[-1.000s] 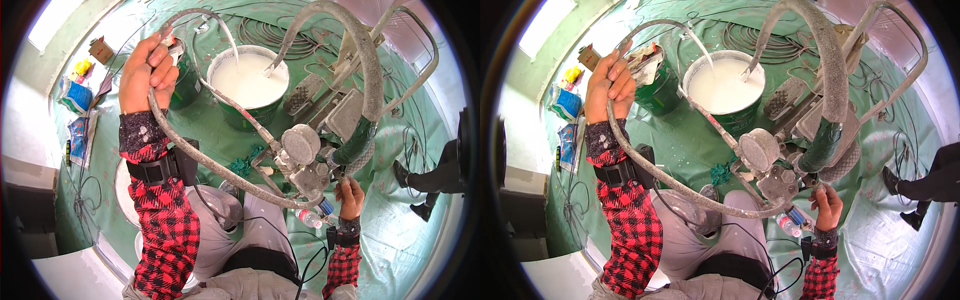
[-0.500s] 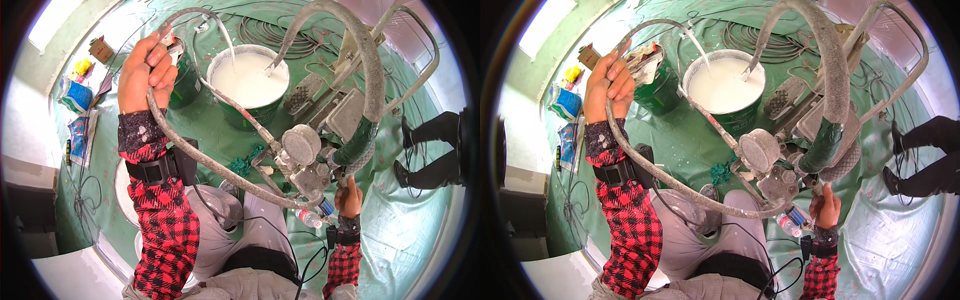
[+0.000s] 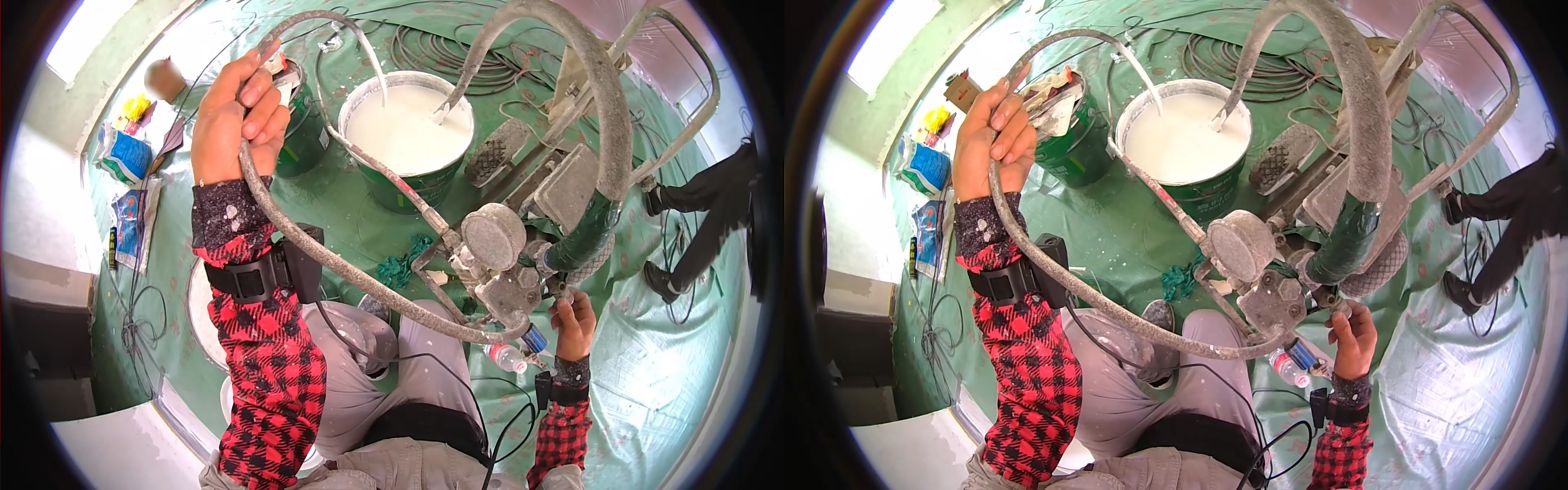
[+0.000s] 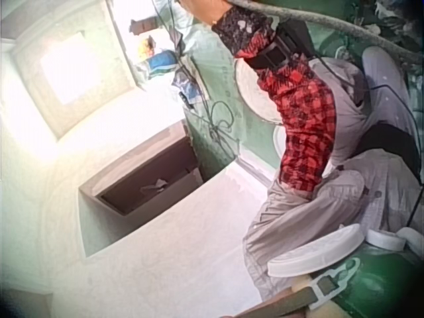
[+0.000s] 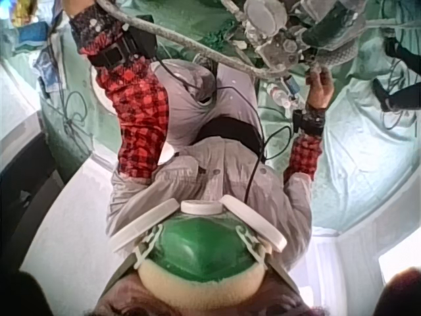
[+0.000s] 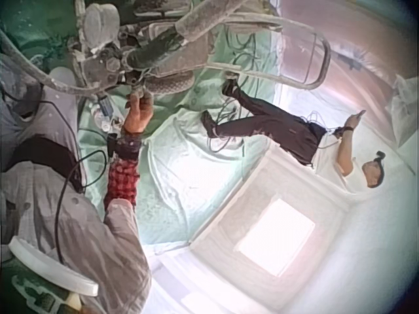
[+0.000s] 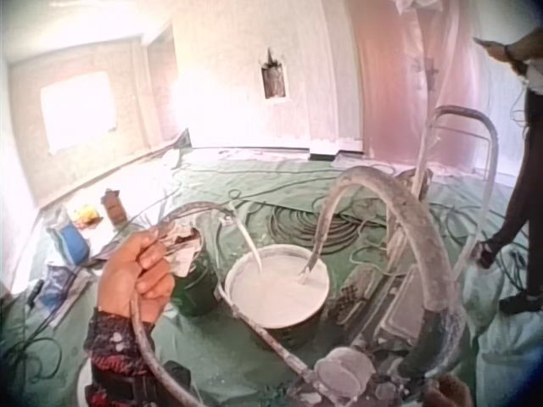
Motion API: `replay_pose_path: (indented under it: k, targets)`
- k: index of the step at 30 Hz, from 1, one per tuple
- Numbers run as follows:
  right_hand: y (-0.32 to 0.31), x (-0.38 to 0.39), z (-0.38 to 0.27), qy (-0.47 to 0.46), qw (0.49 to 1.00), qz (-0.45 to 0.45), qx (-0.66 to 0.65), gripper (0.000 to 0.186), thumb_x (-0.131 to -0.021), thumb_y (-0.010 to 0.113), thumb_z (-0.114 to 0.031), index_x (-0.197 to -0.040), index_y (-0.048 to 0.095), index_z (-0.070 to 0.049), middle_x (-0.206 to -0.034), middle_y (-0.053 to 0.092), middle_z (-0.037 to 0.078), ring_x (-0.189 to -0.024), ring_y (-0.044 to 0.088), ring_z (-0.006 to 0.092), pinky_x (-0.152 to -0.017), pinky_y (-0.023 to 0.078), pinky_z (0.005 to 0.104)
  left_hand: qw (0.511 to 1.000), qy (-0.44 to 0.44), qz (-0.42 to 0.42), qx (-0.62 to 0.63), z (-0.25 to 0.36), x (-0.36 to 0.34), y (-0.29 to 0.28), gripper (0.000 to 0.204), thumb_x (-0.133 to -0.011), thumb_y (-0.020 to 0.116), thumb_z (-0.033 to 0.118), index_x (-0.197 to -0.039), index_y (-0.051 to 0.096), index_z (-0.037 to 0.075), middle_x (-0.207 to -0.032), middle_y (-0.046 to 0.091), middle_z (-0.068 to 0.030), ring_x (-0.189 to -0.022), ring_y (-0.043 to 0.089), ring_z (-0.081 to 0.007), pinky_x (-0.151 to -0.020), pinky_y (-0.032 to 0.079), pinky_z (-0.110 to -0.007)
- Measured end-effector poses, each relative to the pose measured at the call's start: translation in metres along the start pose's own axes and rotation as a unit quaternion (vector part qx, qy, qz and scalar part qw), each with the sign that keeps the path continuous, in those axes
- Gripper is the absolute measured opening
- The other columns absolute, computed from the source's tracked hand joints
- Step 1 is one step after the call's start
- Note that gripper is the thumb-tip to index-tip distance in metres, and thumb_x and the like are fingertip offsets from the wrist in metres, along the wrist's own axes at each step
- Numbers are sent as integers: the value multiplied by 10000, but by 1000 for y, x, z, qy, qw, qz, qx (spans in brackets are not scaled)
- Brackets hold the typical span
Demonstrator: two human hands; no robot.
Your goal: Adjusting the valves and hoses on an airless paint sprayer during setup.
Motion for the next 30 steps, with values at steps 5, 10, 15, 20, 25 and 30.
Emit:
replay_pose_path:
  k: [5, 10, 15, 20, 25, 30]
  targets:
    - [2, 1, -3, -11, 999, 20, 44, 357, -898, 611, -286, -1042, 546, 34, -723, 600, 63, -550, 509, 88, -474, 375, 206, 1000, 1, 6, -5, 0, 3, 4, 224, -935, 487, 122, -1082, 513, -45, -625, 369, 30, -414, 262, -55, -382, 217, -221]
    - [-11, -4, 22, 120, 992, -18, 44, 438, -947, 504, -403, -969, 571, 30, -633, 583, 74, -450, 495, 107, -387, 344, 220, 1000, 1, 15, -14, 1, 4, 3, 257, -936, 486, 128, -1117, 515, -52, -625, 362, 32, -420, 260, -54, -388, 215, -219]
    - [-2, -2, 15, 75, 997, 16, 7, 466, -957, 475, -430, -959, 585, 22, -622, 581, 68, -453, 516, 117, -385, 349, 214, 1000, 2, 11, -11, 1, 4, 5, 267, -933, 494, 133, -1125, 515, -53, -625, 364, 32, -420, 259, -52, -389, 211, -220]
    - [-4, -3, 11, 80, 996, -6, -30, 401, -953, 514, -368, -1038, 580, 19, -709, 608, 67, -539, 554, 116, -422, 376, 209, 1000, 1, 11, -3, -1, 3, 4, 268, -932, 498, 133, -1121, 518, -55, -623, 363, 33, -419, 258, -51, -390, 209, -220]
    - [-2, -3, 6, 39, 999, -8, 8, 348, -926, 575, -282, -1081, 559, 29, -765, 620, 69, -588, 558, 102, -462, 386, 208, 1000, 3, 15, -10, 3, 5, 2, 257, -932, 498, 133, -1113, 520, -49, -624, 365, 33, -418, 262, -52, -388, 212, -221]
    - [4, 1, -7, -48, 999, 12, 17, 302, -910, 606, -197, -1089, 567, 43, -842, 626, 70, -682, 574, 107, -514, 416, 213, 1000, -3, 12, 0, 0, 4, 4, 216, -936, 491, 128, -1078, 514, -33, -624, 367, 30, -416, 265, -56, -386, 216, -227]
Point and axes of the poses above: each hand's wrist, its own x-axis away from the middle knuckle, its own y-axis out of the palm, z = x × y, the point moved 7 cm from there along -x, towards the middle knuckle
